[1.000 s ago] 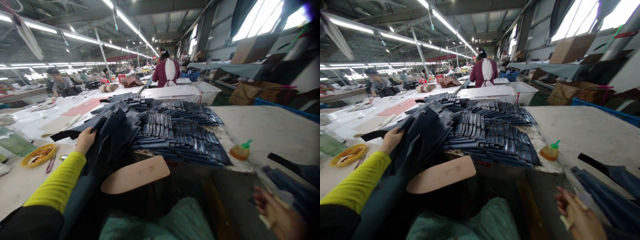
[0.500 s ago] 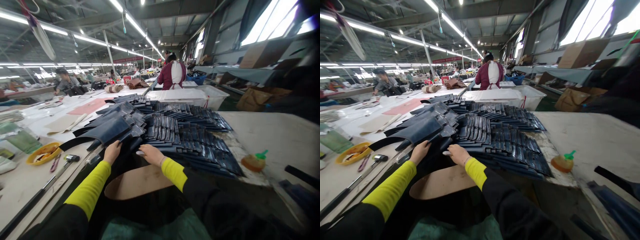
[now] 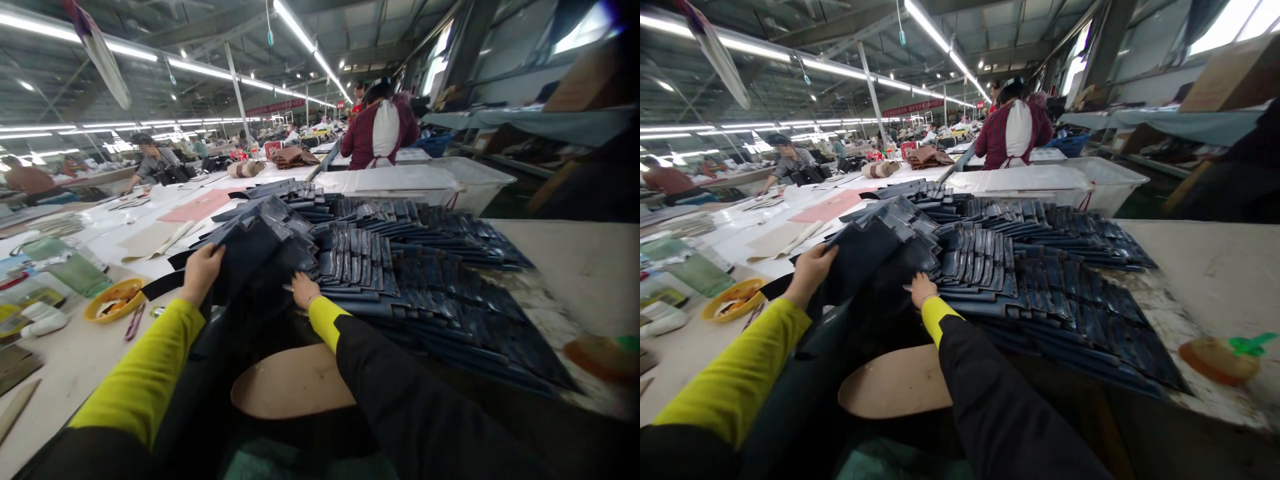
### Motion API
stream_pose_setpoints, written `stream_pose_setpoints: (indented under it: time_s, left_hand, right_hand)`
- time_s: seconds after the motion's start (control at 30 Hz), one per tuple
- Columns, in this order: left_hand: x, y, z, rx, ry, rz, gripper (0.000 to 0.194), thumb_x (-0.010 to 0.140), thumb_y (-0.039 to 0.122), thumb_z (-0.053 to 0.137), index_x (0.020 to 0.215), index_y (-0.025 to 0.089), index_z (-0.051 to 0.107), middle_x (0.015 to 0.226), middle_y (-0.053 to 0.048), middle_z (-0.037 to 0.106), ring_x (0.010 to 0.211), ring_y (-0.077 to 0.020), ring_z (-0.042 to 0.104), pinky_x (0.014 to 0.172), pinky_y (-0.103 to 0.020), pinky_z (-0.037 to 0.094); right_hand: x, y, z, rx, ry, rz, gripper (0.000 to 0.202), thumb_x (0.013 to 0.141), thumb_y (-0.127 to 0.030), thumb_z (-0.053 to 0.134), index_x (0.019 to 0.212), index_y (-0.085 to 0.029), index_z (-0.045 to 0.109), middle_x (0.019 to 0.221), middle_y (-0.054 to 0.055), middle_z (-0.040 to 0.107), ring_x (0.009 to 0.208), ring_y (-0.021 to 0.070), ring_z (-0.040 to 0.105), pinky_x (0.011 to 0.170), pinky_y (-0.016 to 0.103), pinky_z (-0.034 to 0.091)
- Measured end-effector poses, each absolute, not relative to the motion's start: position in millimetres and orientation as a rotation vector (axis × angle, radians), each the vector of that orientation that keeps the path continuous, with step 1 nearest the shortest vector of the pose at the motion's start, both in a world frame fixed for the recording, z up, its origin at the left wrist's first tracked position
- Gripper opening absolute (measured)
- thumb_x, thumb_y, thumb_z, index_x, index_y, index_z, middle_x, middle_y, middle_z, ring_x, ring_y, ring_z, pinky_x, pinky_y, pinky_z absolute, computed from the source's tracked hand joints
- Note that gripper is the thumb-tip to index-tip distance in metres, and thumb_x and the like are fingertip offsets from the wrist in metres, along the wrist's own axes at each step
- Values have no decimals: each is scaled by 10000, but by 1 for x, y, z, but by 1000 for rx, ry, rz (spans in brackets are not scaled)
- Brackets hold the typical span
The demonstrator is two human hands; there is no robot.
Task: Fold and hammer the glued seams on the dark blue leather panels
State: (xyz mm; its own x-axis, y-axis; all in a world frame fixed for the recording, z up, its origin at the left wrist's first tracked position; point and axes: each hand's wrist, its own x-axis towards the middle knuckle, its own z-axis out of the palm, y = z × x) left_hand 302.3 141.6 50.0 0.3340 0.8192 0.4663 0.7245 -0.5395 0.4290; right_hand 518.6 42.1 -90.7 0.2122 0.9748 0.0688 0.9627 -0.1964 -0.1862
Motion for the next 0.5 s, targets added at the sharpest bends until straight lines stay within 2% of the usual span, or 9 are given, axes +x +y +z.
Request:
stream_pose_setpoints:
  time_s: [0.07, 0.2, 0.3, 0.4, 0.5]
  left_hand:
    - [289, 152, 80, 2470, 1456, 1066, 343, 818, 448, 449, 861, 173, 649, 650, -6, 597, 627, -164, 530, 548, -227, 329]
    - [286, 152, 132, 2568, 1524, 1111, 299, 795, 410, 488, 907, 197, 665, 685, -1, 601, 644, -158, 517, 566, -227, 325]
    - [290, 146, 168, 2655, 1559, 1129, 321, 798, 400, 488, 956, 181, 663, 713, -4, 596, 660, -147, 498, 598, -227, 339]
    - [276, 153, 207, 2643, 1685, 1337, 363, 817, 385, 451, 987, 133, 650, 717, -10, 587, 661, -129, 465, 670, -233, 380]
    - [242, 170, 243, 2618, 1838, 1528, 386, 807, 393, 452, 947, 93, 649, 712, -6, 581, 630, -96, 433, 696, -247, 415]
  right_hand:
    - [528, 41, -90, -2312, -1833, 90, 456, 863, -106, 361, 1308, -141, 452, 1431, 134, 319, 1302, 241, 276, 1005, 371, 342]
    - [536, 39, -89, -2317, -1832, 104, 462, 867, -93, 356, 1319, -144, 438, 1435, 121, 318, 1304, 217, 281, 996, 334, 354]
    - [532, 39, -93, -2322, -1822, 136, 419, 877, -89, 369, 1278, -145, 479, 1397, 130, 373, 1269, 208, 348, 967, 314, 381]
    - [529, 39, -100, -2325, -1793, 160, 333, 904, -138, 408, 1221, -132, 510, 1329, 130, 448, 1204, 218, 428, 952, 364, 400]
    - [531, 41, -103, -2318, -1771, 170, 297, 920, -206, 440, 1197, -127, 515, 1295, 122, 471, 1185, 227, 444, 950, 409, 404]
